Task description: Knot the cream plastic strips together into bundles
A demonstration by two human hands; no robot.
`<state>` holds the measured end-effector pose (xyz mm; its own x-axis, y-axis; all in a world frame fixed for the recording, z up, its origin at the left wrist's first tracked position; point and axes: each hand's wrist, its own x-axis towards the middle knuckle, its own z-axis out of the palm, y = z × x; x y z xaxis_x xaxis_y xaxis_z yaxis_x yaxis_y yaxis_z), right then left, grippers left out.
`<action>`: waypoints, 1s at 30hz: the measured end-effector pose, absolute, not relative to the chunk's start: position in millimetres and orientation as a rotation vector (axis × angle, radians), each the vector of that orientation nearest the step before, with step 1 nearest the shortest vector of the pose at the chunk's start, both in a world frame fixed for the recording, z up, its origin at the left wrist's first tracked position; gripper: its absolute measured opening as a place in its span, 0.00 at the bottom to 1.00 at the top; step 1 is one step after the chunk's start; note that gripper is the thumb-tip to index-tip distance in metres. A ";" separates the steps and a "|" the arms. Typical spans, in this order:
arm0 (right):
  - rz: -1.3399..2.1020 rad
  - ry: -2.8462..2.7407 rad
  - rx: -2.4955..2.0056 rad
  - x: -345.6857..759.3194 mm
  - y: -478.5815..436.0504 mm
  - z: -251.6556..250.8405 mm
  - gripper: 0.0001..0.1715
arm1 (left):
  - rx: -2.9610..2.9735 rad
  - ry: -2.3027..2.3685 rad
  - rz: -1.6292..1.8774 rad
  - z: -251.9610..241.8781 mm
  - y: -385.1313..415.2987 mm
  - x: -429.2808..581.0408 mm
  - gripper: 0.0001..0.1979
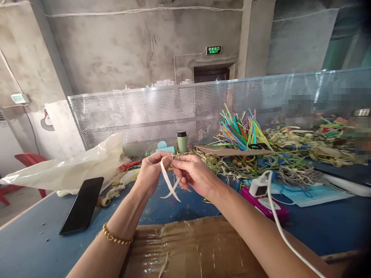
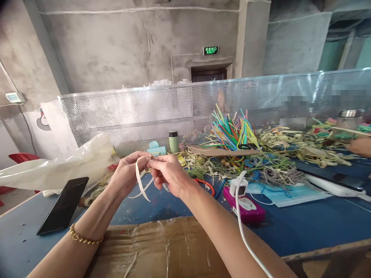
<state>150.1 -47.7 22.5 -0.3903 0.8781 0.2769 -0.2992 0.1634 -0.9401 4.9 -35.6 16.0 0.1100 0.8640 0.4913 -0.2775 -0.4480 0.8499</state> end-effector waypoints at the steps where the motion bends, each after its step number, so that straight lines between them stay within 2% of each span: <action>1: 1.473 -1.395 -0.596 149.8 -47.6 22.4 0.10 | 1.418 0.610 1.513 16.0 -36.1 5.7 0.11; 13: 1.542 -1.343 -0.591 148.1 -51.0 23.8 0.10 | 1.377 0.460 1.288 20.9 -38.7 0.2 0.13; 25: 1.531 -1.360 -0.586 144.5 -49.0 18.7 0.10 | 1.342 0.445 1.295 18.6 -36.5 1.3 0.10; 30: 1.429 -1.434 -0.671 142.2 -49.8 16.7 0.13 | 1.354 0.456 1.330 20.2 -37.6 3.1 0.11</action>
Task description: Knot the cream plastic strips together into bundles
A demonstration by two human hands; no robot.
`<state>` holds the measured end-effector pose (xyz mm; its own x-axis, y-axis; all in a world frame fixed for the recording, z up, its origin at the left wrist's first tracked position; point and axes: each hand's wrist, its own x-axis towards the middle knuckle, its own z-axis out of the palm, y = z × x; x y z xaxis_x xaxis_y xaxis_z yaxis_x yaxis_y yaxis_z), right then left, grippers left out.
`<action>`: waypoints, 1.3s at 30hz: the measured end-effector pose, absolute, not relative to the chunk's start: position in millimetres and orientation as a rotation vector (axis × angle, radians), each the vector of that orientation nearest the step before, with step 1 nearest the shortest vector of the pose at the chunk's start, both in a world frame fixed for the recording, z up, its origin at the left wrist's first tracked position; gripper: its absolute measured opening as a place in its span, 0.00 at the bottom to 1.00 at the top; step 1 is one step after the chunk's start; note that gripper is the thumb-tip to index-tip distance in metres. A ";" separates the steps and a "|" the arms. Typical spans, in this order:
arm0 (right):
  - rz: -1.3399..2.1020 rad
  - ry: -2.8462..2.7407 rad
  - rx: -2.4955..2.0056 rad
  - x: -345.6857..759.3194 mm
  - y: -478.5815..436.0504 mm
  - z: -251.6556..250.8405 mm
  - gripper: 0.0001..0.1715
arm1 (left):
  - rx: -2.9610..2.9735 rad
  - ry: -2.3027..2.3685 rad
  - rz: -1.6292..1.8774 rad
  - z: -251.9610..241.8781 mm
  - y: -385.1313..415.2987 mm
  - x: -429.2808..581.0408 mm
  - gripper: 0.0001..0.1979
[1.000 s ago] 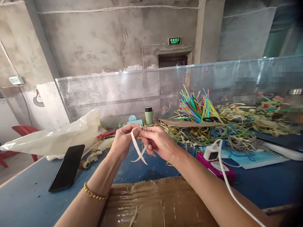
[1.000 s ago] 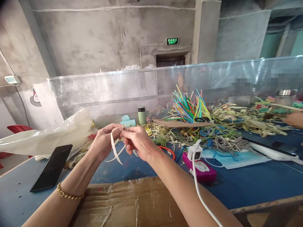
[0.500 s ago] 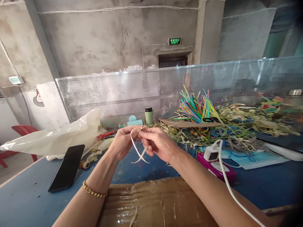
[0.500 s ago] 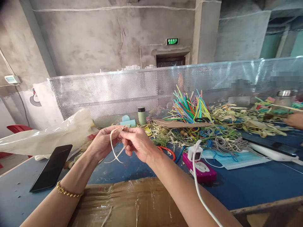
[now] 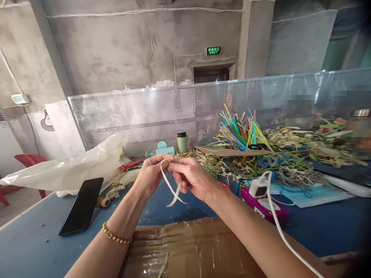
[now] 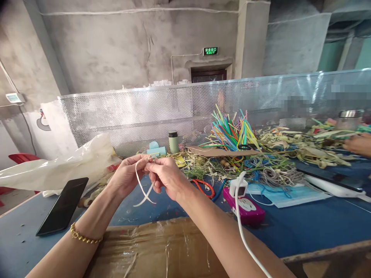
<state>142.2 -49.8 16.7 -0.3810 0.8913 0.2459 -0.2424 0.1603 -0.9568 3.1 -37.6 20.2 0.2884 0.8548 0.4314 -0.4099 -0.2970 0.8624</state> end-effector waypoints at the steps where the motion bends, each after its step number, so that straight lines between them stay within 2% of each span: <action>1: 1.382 -1.480 -0.698 142.5 -50.1 16.6 0.14 | 1.358 0.453 1.326 20.5 -37.3 3.1 0.11; 3: 1.209 -1.630 -0.761 144.9 -50.6 17.6 0.18 | 1.354 0.450 1.302 20.8 -36.4 2.5 0.11; 6: 0.644 -1.784 -0.867 153.4 -49.9 23.0 0.24 | 1.288 0.466 1.322 20.6 -34.9 1.3 0.10; 9: 0.157 -1.709 -0.819 163.0 -48.4 30.1 0.19 | 1.207 0.504 1.368 20.0 -33.6 0.6 0.09; 12: 0.197 -1.786 -0.748 167.2 -47.5 32.4 0.10 | 1.192 0.504 1.339 19.7 -33.7 0.4 0.08; 17: 0.457 -1.872 -0.813 165.7 -46.7 27.7 0.12 | 1.228 0.481 1.272 20.8 -35.5 -1.2 0.08; 22: 0.313 -1.840 -0.831 166.1 -44.6 27.7 0.10 | 1.251 0.424 1.217 20.9 -36.6 -0.7 0.13; 25: 0.233 -1.863 -0.840 165.2 -44.9 27.5 0.10 | 1.290 0.450 1.266 19.6 -36.2 0.4 0.09; 39: -0.175 -1.925 -0.888 175.7 -49.2 34.3 0.09 | 1.404 0.554 1.377 21.2 -35.5 -3.1 0.10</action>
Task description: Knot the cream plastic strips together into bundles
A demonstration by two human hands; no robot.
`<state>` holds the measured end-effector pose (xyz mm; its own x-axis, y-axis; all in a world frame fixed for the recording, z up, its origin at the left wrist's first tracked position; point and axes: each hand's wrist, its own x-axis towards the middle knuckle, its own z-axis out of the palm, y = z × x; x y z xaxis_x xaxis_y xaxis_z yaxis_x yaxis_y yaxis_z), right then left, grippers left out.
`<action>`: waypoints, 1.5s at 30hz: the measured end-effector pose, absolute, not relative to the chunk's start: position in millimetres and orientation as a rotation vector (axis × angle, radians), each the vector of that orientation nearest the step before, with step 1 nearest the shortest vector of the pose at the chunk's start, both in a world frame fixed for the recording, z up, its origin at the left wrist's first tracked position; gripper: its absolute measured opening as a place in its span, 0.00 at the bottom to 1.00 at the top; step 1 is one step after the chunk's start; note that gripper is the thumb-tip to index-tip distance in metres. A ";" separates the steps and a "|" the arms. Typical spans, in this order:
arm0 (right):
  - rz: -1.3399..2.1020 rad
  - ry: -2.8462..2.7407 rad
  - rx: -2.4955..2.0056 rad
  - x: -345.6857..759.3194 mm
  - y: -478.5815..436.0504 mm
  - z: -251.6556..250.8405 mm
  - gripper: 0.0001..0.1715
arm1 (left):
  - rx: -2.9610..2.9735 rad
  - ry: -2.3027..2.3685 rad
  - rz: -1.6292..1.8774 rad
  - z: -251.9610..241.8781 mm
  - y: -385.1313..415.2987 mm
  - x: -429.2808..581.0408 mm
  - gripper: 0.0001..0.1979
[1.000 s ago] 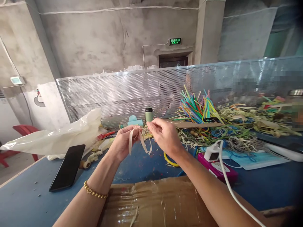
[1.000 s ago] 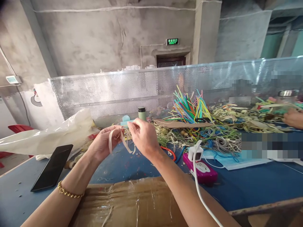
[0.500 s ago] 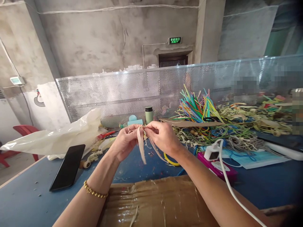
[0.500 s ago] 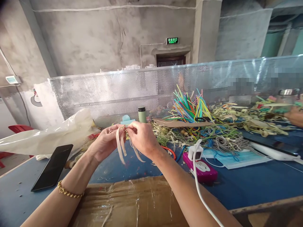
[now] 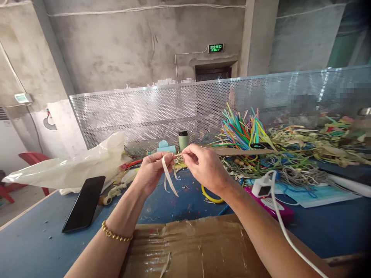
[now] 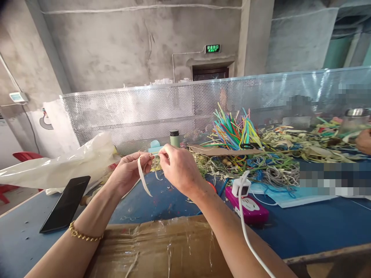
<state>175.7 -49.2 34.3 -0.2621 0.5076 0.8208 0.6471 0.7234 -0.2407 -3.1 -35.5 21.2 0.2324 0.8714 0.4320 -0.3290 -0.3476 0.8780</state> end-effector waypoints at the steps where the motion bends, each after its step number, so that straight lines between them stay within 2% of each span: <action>1: -0.163 -1.924 -0.886 175.1 -50.0 34.1 0.08 | 1.394 0.559 1.382 21.1 -35.4 -2.8 0.10; 7: 0.041 -1.963 -0.852 168.8 -57.3 35.0 0.06 | 1.298 0.519 1.383 22.3 -36.9 -2.2 0.08; 12: 0.287 -1.954 -0.823 166.7 -59.8 37.1 0.15 | 1.268 0.440 1.316 22.6 -36.7 -3.3 0.07; 15: 0.267 -1.927 -0.840 167.3 -58.6 36.9 0.19 | 1.265 0.417 1.303 22.4 -36.0 -4.3 0.07; 19: 0.246 -1.910 -0.844 168.2 -56.1 35.9 0.14 | 1.256 0.429 1.303 22.7 -35.7 -4.7 0.07; 26: 0.101 -1.965 -0.869 171.9 -52.6 34.7 0.13 | 1.263 0.447 1.330 22.8 -35.1 -4.5 0.05; 34: 0.351 -1.994 -0.917 172.8 -50.5 34.3 0.12 | 1.284 0.456 1.304 20.4 -32.4 -6.0 0.07; 45: 0.004 -1.973 -0.953 178.5 -44.7 31.9 0.11 | 1.352 0.527 1.250 22.3 -36.0 -5.9 0.13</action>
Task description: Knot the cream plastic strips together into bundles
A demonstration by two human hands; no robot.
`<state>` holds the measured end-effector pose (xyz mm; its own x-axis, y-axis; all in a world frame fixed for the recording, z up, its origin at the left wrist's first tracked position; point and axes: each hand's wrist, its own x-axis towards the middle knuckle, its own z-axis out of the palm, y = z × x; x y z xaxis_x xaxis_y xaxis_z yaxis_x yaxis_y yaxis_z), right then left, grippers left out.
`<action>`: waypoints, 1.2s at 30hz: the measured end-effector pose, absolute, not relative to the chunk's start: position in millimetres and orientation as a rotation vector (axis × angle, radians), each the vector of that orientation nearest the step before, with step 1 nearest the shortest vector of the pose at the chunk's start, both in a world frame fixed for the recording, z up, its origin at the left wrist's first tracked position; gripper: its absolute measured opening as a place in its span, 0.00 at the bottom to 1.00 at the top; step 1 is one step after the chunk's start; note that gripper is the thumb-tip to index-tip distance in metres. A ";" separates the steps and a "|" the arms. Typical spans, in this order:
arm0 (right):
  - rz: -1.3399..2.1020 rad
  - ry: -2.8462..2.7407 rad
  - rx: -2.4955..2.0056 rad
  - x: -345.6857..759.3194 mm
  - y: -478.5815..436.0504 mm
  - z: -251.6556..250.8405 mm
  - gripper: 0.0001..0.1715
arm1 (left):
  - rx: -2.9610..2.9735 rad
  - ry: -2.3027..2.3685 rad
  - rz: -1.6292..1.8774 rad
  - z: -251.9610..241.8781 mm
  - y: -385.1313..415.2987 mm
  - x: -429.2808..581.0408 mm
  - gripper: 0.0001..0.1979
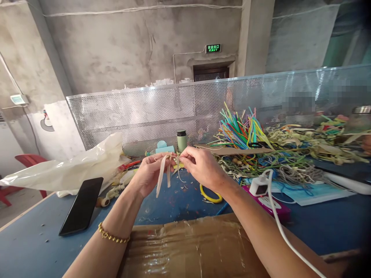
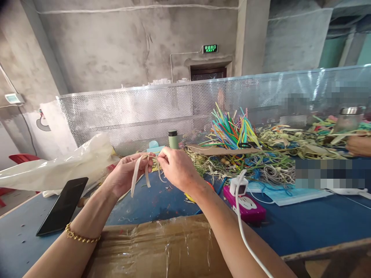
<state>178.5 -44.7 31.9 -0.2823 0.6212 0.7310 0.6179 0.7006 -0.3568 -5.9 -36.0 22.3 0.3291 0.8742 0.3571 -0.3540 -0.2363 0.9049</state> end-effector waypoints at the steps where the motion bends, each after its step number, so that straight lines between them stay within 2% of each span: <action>1: 0.001 -1.978 -0.951 178.6 -45.1 32.0 0.11 | 1.373 0.537 1.255 22.9 -36.8 -5.2 0.13; 8: -0.026 -1.989 -0.927 177.1 -48.0 32.4 0.10 | 1.594 0.638 1.397 20.8 -36.8 -2.8 0.13; 19: -0.169 -1.954 -0.936 176.1 -44.4 30.0 0.08 | 1.534 0.570 1.320 19.9 -39.4 -2.5 0.13; 26: -0.082 -1.980 -0.861 181.5 -40.3 35.5 0.10 | 1.511 0.477 1.200 19.9 -37.9 -5.2 0.11; 28: -0.019 -1.932 -0.830 184.3 -38.8 37.8 0.12 | 1.505 0.475 1.156 20.0 -37.1 -5.9 0.12; 36: 0.583 -2.003 -0.669 179.3 -38.0 31.4 0.20 | 1.502 0.510 1.045 18.3 -36.4 -5.9 0.16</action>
<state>179.3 -38.0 31.4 -0.4335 0.6581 0.6156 0.2250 0.7405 -0.6332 -5.9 -36.4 18.3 0.5046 0.8015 0.3210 -0.2400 -0.2269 0.9439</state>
